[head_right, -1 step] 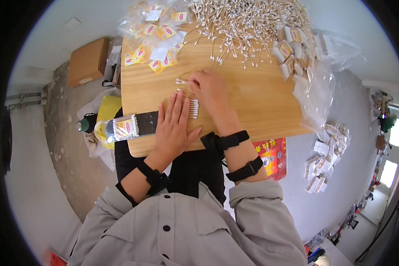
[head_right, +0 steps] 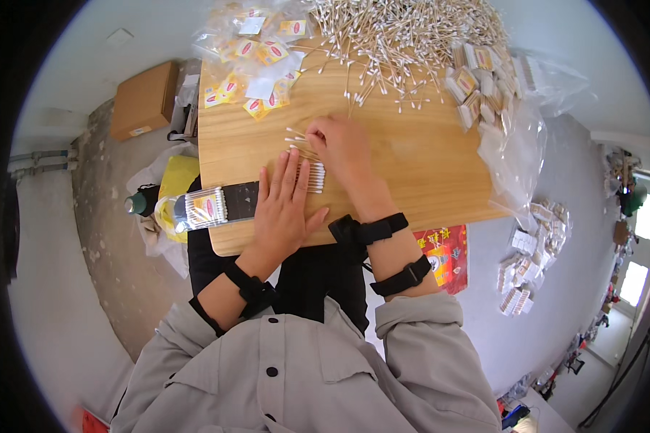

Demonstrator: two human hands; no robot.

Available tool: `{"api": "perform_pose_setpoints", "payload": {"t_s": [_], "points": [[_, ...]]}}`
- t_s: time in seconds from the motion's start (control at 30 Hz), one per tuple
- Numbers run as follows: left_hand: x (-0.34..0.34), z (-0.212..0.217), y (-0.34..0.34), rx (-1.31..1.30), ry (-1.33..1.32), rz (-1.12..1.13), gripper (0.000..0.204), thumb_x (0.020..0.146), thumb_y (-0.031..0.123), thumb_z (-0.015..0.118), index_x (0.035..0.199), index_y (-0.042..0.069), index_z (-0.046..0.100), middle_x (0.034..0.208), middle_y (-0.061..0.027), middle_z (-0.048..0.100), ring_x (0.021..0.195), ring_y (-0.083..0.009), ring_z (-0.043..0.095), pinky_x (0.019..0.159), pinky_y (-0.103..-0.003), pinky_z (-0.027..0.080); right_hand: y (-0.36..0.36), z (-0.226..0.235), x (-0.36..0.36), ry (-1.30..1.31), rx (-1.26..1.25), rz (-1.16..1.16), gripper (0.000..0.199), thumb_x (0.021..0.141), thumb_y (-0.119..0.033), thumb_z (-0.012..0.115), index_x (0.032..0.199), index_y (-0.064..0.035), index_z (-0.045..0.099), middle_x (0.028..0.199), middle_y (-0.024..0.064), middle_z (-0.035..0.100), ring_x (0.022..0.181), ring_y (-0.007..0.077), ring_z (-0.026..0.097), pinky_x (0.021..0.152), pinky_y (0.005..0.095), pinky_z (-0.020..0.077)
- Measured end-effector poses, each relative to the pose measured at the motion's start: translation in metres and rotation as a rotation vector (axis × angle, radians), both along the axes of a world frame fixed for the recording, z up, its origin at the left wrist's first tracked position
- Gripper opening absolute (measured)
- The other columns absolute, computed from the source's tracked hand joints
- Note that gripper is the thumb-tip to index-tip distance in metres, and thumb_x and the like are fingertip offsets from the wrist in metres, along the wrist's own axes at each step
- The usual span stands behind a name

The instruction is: Aligning cotton swabs on a table, packaging them into plastic containers, and applying labels.

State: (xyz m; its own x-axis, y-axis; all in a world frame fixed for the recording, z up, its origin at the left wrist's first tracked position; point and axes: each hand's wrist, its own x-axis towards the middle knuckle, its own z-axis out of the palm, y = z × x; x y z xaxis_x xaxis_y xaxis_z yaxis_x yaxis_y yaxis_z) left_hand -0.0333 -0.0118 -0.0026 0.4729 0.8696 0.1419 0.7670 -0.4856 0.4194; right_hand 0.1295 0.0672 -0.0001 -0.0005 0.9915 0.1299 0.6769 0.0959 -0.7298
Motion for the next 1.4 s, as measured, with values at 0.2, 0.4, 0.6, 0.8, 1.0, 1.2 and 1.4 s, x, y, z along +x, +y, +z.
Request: {"api": "perform_pose_setpoints", "payload": {"t_s": [0.2, 0.4, 0.6, 0.8, 1.0, 1.2, 1.4], "points": [[0.004, -0.002, -0.001, 0.005, -0.008, -0.003, 0.083, 0.084, 0.044, 0.064, 0.147, 0.0, 0.031, 0.155, -0.0182, 0.025, 0.145, -0.0318, 0.023, 0.115, -0.053, 0.017, 0.011, 0.001, 0.01, -0.085, 0.073, -0.005, 0.004, 0.082, -0.013, 0.067, 0.082, -0.0098, 0.067, 0.077, 0.0079, 0.062, 0.072, 0.027, 0.062, 0.063, 0.0376, 0.0487], [0.001, -0.004, -0.002, 0.015, -0.025, -0.001, 0.092, 0.08, 0.043, 0.069, 0.148, -0.002, 0.025, 0.156, -0.0188, 0.024, 0.145, -0.0331, 0.021, 0.115, -0.054, 0.017, -0.003, 0.011, 0.009, -0.071, 0.002, 0.146, 0.008, 0.085, -0.015, 0.065, 0.087, -0.0092, 0.069, 0.081, 0.0098, 0.063, 0.075, 0.0265, 0.062, 0.065, 0.0359, 0.0492], [-0.001, 0.021, 0.031, -0.02, -0.009, -0.001, 0.121, 0.054, 0.048, 0.085, 0.146, -0.003, 0.026, 0.154, -0.0188, 0.025, 0.145, -0.0326, 0.021, 0.116, -0.052, 0.017, -0.04, 0.002, 0.013, 0.478, 0.03, -0.362, 0.029, 0.1, -0.024, 0.049, 0.112, -0.001, 0.061, 0.108, 0.0115, 0.062, 0.101, 0.0222, 0.061, 0.086, 0.0347, 0.0478], [-0.005, 0.017, 0.039, -0.111, 0.105, -0.1, 0.123, 0.05, 0.047, 0.088, 0.145, -0.005, 0.029, 0.153, -0.0197, 0.027, 0.145, -0.0323, 0.021, 0.117, -0.051, 0.016, -0.062, -0.019, -0.013, 0.806, 0.071, -0.402, 0.045, 0.105, -0.032, 0.034, 0.129, 0.0052, 0.045, 0.13, 0.0174, 0.05, 0.123, 0.0282, 0.05, 0.108, 0.0404, 0.0383], [-0.02, 0.019, 0.01, -0.145, 0.026, 0.051, 0.125, 0.052, 0.038, 0.089, 0.148, -0.005, 0.021, 0.155, -0.0233, 0.02, 0.144, -0.0372, 0.021, 0.116, -0.052, 0.018, -0.062, -0.013, -0.037, 0.824, 0.107, -0.306, 0.047, 0.106, -0.034, 0.03, 0.132, 0.0028, 0.044, 0.134, 0.0165, 0.045, 0.127, 0.0274, 0.045, 0.11, 0.0403, 0.0332], [-0.006, 0.006, 0.01, -0.118, -0.022, 0.113, 0.123, 0.057, 0.041, 0.087, 0.148, -0.006, 0.019, 0.154, -0.0276, 0.017, 0.145, -0.0388, 0.019, 0.117, -0.048, 0.02, -0.057, -0.022, -0.041, 0.864, 0.125, -0.354, 0.044, 0.105, -0.029, 0.031, 0.132, 0.0014, 0.046, 0.133, 0.0155, 0.044, 0.126, 0.0276, 0.045, 0.108, 0.0388, 0.0328], [-0.003, 0.003, 0.008, -0.133, -0.01, 0.065, 0.121, 0.058, 0.043, 0.085, 0.147, -0.006, 0.019, 0.155, -0.0273, 0.017, 0.146, -0.0375, 0.018, 0.117, -0.048, 0.019, -0.055, -0.024, -0.051, 0.991, 0.076, -0.332, 0.044, 0.104, -0.029, 0.034, 0.132, 0.0026, 0.046, 0.134, 0.016, 0.045, 0.126, 0.0267, 0.046, 0.108, 0.037, 0.0338]]}}
